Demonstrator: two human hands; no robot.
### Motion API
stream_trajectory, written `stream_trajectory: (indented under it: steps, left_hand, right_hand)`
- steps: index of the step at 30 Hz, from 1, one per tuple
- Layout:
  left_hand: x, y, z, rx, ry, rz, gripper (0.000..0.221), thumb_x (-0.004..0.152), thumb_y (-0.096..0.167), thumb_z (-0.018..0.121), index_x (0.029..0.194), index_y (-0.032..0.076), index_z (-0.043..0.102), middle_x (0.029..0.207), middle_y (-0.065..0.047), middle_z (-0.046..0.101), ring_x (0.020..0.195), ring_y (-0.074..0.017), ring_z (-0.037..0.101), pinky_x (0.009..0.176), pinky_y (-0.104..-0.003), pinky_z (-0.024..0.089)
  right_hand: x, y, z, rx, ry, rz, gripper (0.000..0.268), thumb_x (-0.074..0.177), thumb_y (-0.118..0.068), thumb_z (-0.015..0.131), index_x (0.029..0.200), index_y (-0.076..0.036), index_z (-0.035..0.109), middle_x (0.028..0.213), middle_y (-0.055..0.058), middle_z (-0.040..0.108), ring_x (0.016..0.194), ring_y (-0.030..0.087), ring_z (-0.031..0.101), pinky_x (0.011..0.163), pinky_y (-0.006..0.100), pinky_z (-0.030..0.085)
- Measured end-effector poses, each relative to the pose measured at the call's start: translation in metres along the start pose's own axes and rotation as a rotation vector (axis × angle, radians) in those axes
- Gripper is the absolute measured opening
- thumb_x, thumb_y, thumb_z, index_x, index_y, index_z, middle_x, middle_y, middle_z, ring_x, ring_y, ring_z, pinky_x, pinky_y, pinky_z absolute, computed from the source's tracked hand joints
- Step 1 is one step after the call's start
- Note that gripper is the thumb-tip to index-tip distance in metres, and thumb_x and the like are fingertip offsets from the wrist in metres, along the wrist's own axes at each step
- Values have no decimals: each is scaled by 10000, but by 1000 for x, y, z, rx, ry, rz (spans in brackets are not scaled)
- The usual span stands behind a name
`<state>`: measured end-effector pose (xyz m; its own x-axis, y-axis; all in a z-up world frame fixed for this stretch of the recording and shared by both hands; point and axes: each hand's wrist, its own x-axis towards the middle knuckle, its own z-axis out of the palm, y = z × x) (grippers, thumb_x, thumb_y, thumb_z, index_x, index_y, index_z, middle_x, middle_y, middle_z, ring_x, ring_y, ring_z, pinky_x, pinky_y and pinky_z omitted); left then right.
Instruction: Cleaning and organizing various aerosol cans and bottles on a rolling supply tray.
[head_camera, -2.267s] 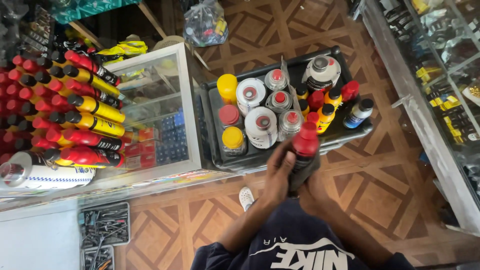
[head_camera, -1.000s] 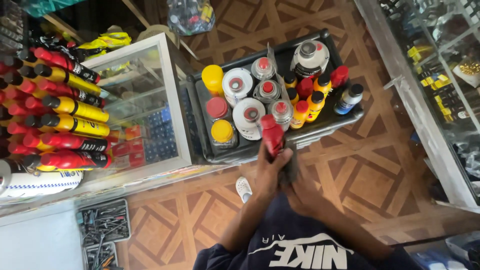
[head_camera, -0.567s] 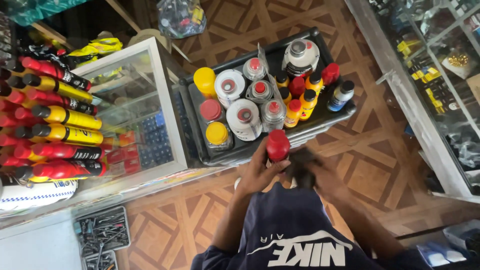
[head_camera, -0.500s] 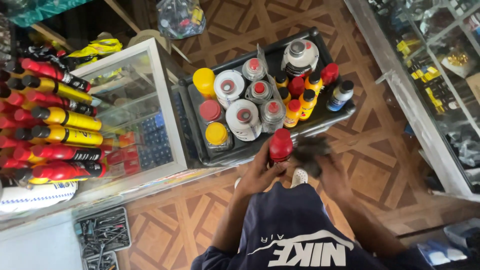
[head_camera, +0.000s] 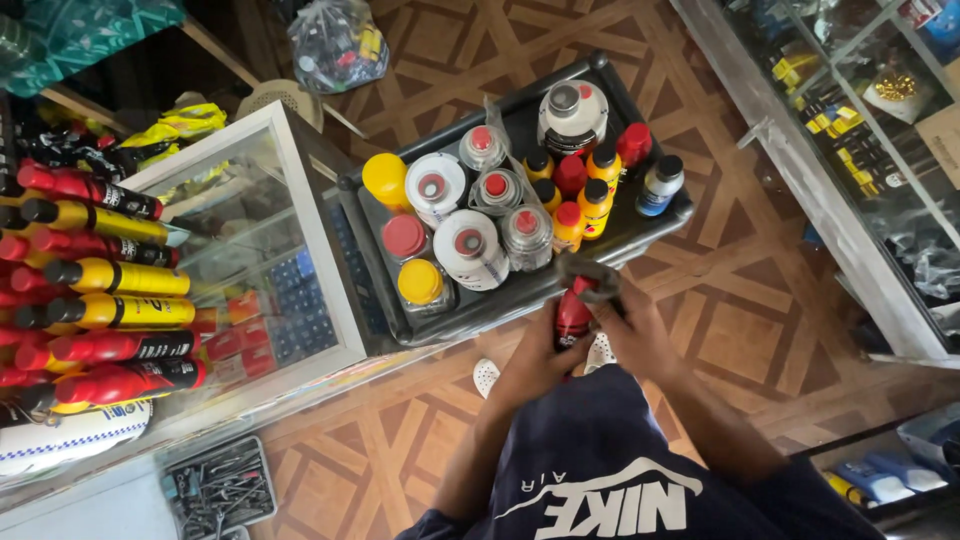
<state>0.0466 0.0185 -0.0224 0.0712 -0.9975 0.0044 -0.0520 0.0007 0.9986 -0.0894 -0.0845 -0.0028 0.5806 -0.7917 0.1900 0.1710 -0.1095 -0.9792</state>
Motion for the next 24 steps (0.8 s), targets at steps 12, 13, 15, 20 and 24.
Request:
stream_trajectory:
  steps: [12,13,15,20,24]
  left_hand:
    - [36,-1,17,350,77,163,675,907,318,768,1431,8,477,1287,-215,576,1288,-425,548,1202,-505,323]
    - [41,2,20,362,52,160,664,900,296,769,1434,17,492,1322,-185,559,1306,-404,541,1190,-498,358]
    - [53,0,27,372,25,157,655,893,275,770,1438,25,507,1358,-154,543,1324,-383,534,1178,-491,394]
    - [72,-3,43,273,105,320,663,872,193,794,1425,-14,493,1346,-232,511,1310,-467,519,1133,-514,440]
    - [58,0,28,307,152,327,767,872,117,771,1523,-11,388,1374,-242,450,1349,-483,461,1148,-534,402]
  right_hand:
    - [-11,0,-54,-519,270,-336,304,778,-120,882,997,32,735,906,210,730,836,361,743,741,382,582]
    - [-10,-6,-61,-596,192,-360,331,793,-140,862,998,63,701,962,267,699,866,451,710,744,460,572]
    - [-8,-8,-77,-675,116,-383,364,808,-161,843,1000,95,668,1018,326,668,896,542,677,747,538,564]
    - [3,-40,-85,-903,58,-443,323,874,-153,805,1053,89,688,1110,280,674,910,476,694,763,455,585]
    - [31,-51,-87,-907,36,-476,332,878,-76,788,1089,139,650,1161,329,641,979,528,679,790,513,576]
